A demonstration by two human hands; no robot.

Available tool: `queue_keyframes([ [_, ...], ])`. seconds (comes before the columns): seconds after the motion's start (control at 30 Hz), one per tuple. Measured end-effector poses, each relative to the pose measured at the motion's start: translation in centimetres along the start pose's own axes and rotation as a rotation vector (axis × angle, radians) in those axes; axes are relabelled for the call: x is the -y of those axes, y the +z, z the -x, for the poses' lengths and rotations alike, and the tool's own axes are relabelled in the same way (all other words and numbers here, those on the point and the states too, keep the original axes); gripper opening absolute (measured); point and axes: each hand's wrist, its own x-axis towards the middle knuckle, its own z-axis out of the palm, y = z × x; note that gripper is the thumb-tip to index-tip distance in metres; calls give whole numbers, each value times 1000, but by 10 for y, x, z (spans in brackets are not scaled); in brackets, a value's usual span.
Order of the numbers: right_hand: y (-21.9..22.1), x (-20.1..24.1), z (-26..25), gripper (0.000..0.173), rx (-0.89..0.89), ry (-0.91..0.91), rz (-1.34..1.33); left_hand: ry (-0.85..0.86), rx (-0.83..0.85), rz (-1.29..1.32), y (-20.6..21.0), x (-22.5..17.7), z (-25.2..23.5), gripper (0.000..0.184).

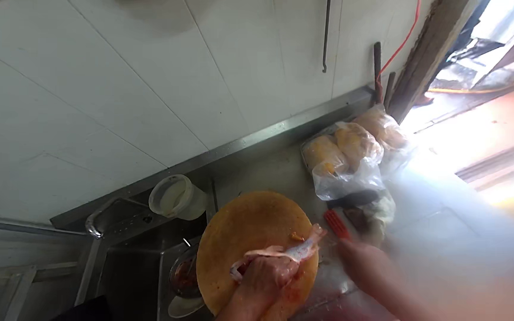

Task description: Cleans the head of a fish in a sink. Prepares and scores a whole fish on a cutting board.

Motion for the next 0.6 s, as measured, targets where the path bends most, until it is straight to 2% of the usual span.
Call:
queue_keyframes([
  [0.03, 9, 5, 8, 31, 97, -54, -74, 7, 11, 18, 0, -1, 1, 18],
  [0.1, 35, -3, 11, 32, 39, -228, -199, 24, 13, 18, -3, 3, -3, 19],
  [0.17, 41, -10, 4, 29, -86, -213, -256, 24, -1, 4, -2, 7, -4, 19],
  [0.23, 49, -7, 12, 31, -65, -113, -234, 12, 19, -1, 0, 1, 3, 19],
  [0.37, 52, 0, 30, 35, -43, -301, -286, 33, -36, -51, 9, -5, 16, 22],
  [0.43, 31, 1, 25, 34, 13, -231, -248, 21, -69, -70, 12, -13, 32, 22],
  [0.5, 1, 5, 9, 36, 55, -63, -132, -37, -98, -79, 9, -19, 47, 20],
  [0.6, -24, 19, -14, 35, 123, 178, -35, -304, -191, -124, -6, -21, 81, 21],
])
